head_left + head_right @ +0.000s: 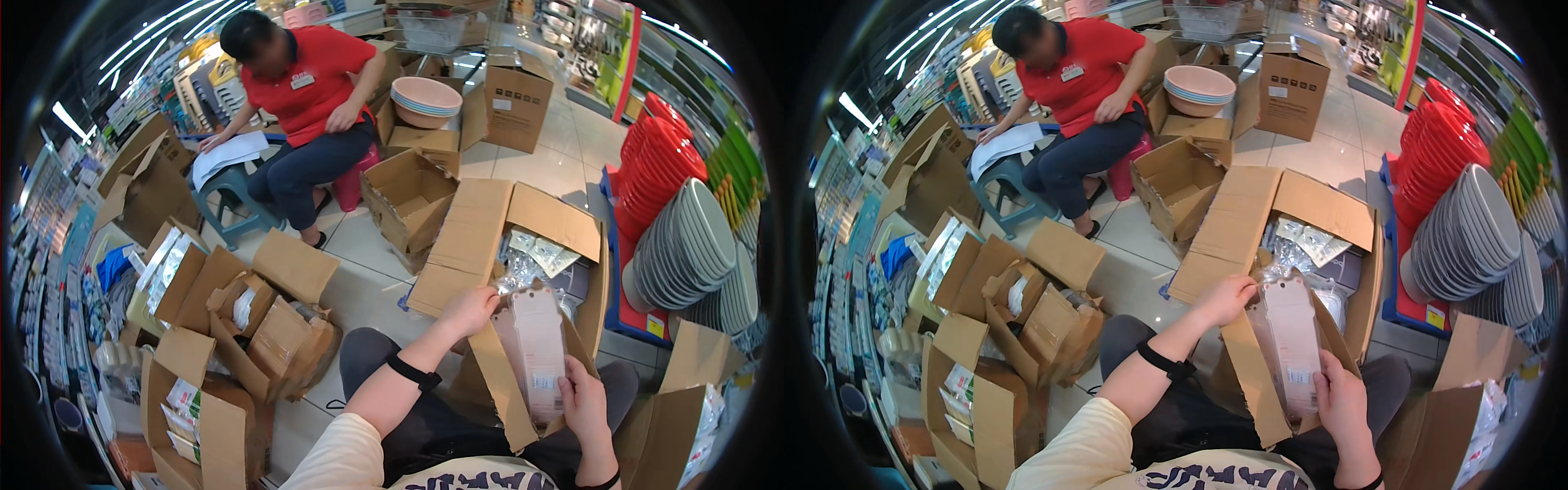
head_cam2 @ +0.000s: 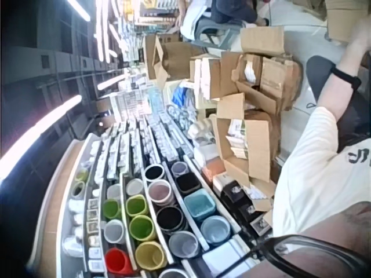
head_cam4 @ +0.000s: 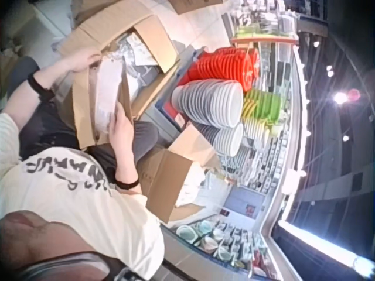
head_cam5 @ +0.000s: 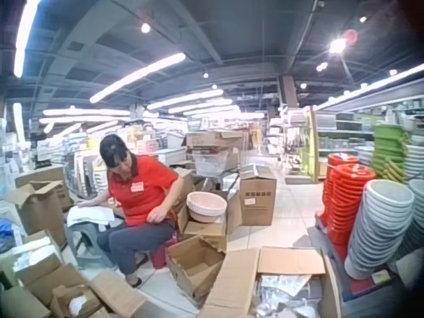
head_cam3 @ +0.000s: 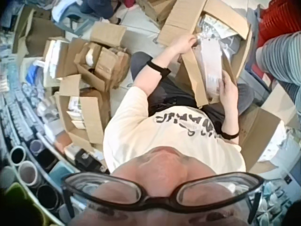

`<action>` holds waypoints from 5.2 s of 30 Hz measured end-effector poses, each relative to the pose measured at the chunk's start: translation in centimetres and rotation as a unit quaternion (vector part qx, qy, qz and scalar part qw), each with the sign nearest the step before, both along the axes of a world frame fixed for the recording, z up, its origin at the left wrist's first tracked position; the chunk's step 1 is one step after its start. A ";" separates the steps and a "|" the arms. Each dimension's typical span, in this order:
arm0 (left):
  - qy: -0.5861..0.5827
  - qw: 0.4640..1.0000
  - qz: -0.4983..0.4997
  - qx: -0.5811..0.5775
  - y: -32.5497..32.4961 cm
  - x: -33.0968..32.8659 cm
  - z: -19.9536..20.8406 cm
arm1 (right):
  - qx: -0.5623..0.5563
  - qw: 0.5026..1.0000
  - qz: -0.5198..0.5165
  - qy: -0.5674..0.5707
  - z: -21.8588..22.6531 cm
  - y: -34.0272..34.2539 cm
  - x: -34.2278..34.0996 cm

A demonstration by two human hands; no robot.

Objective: Organizing and checking various plastic containers and retail items in cardboard boxes.

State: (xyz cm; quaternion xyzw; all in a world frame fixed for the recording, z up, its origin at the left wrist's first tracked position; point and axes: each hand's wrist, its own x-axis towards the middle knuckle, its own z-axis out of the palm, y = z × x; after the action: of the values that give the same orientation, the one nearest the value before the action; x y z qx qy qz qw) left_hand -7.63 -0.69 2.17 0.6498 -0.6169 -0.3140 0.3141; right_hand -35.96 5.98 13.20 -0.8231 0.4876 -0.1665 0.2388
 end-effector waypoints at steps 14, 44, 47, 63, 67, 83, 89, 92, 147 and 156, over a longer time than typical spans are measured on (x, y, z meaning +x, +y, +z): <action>-0.006 1.000 0.009 -0.009 0.3 0.1 0.3 | 0.042 0.981 -0.116 -0.150 -1.7 -2.5 -2.1; 0.069 0.996 0.036 -0.041 -0.1 2.3 -3.8 | 0.033 0.985 -0.124 -0.113 -1.7 -3.1 -0.9; 0.020 1.000 0.002 -0.017 -0.3 1.3 -0.1 | 0.053 0.982 -0.117 -0.139 -1.6 -3.8 -1.3; -0.038 0.999 -0.021 0.015 1.2 1.1 2.1 | 0.232 0.940 -0.041 -0.246 -0.2 -6.6 -0.8; -0.062 0.998 -0.019 -0.006 1.4 1.7 1.6 | 0.204 0.949 -0.026 -0.240 -0.3 -7.9 -0.3; 0.097 0.993 -0.051 -0.051 0.3 1.8 0.5 | 0.149 0.982 -0.010 -0.115 0.1 -8.1 0.1; 0.279 0.957 -0.058 0.050 0.1 1.9 -0.3 | 0.161 0.983 -0.015 -0.084 0.9 -8.2 0.0; 0.285 0.954 -0.070 0.061 0.2 2.0 -0.2 | 0.145 0.986 -0.007 -0.076 0.5 -8.4 0.1; 0.292 0.952 -0.095 0.006 0.1 2.1 -0.1 | 0.160 0.984 -0.034 -0.075 0.1 -9.3 1.0; 0.015 0.985 -0.154 -0.077 0.6 0.9 2.4 | 0.182 0.779 -0.210 -0.562 -0.6 -9.4 0.2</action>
State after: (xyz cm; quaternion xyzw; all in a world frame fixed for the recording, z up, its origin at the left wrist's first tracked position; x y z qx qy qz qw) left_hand -6.76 -0.05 4.59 0.5159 -0.7270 -0.3202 0.3206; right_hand -35.74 -3.41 12.58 -0.4021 0.4492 -0.5533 0.5748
